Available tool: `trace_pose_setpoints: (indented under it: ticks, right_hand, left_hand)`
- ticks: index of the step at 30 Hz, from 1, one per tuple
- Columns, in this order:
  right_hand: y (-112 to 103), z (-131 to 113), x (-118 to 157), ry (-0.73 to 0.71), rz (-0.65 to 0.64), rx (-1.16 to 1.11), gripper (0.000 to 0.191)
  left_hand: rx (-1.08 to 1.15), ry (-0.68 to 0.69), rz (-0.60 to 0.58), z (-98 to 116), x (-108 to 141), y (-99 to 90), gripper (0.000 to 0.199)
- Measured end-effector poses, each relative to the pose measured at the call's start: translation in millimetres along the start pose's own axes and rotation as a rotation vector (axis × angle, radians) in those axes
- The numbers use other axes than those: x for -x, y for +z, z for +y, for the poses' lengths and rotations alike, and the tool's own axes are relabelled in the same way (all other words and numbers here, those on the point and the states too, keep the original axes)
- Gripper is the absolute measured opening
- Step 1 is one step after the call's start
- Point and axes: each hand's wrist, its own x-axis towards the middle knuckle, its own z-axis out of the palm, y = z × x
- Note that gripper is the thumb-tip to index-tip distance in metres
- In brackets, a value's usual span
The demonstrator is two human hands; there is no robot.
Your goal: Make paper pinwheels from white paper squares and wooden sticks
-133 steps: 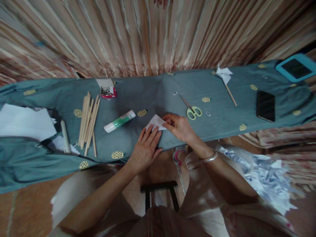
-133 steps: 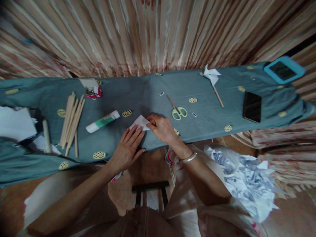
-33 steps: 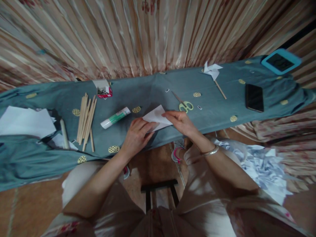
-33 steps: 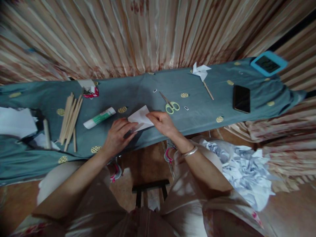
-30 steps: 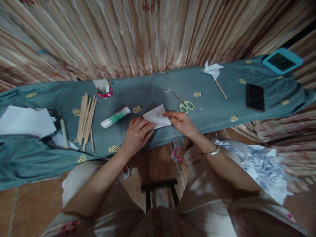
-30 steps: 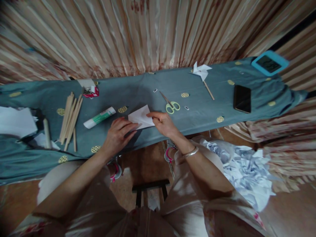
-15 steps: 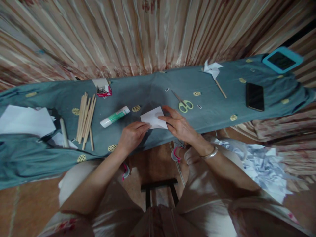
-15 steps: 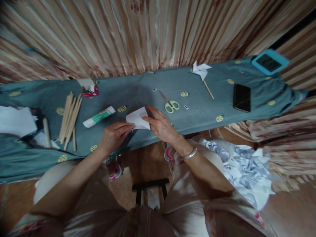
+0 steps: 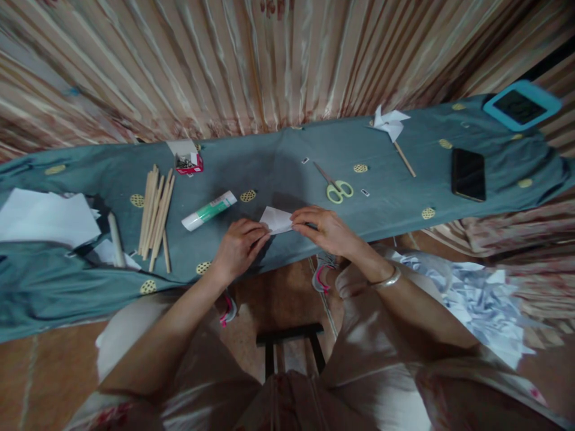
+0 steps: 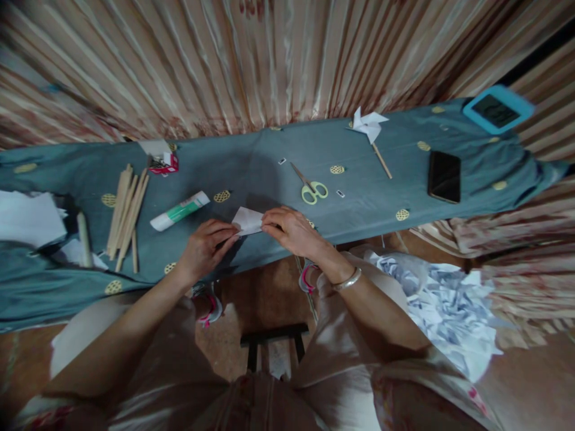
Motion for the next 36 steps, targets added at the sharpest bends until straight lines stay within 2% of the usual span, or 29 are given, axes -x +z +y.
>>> trace_pose_setpoints:
  ticks: [10, 18, 21, 24, 28, 32, 36]
  right_hand:
    - [5.5, 15.4, -20.6, 0.176, 0.063, -0.134, 0.013]
    - [15.8, 18.5, -29.6, 0.216, 0.124, -0.050, 0.011]
    - [17.0, 15.7, -32.9, 0.220, 0.129, -0.006, 0.011]
    - [17.0, 11.8, -34.6, 0.234, 0.128, 0.047, 0.010]
    - [17.1, 9.2, -34.9, 0.231, 0.120, 0.083, 0.011]
    - [17.5, 9.3, -34.9, 0.223, 0.119, 0.119, 0.011]
    - [17.7, 9.4, -35.1, 0.207, 0.125, 0.138, 0.011]
  left_hand:
    - [0.107, -0.105, 0.001, 2.4, -1.4, -2.8, 0.036]
    - [0.177, -0.259, -0.021, 2.8, -2.2, -3.8, 0.037]
    - [0.124, -0.279, 0.024, 3.1, -2.1, -4.9, 0.031]
    - [-0.010, -0.174, 0.095, 8.8, -2.3, -4.2, 0.032]
    - [-0.134, 0.054, -0.022, 24.2, 0.3, 4.4, 0.040]
    - [-0.200, 0.092, -0.135, 33.6, 7.1, 16.4, 0.051]
    - [-0.215, 0.092, -0.179, 32.1, 11.9, 21.9, 0.067]
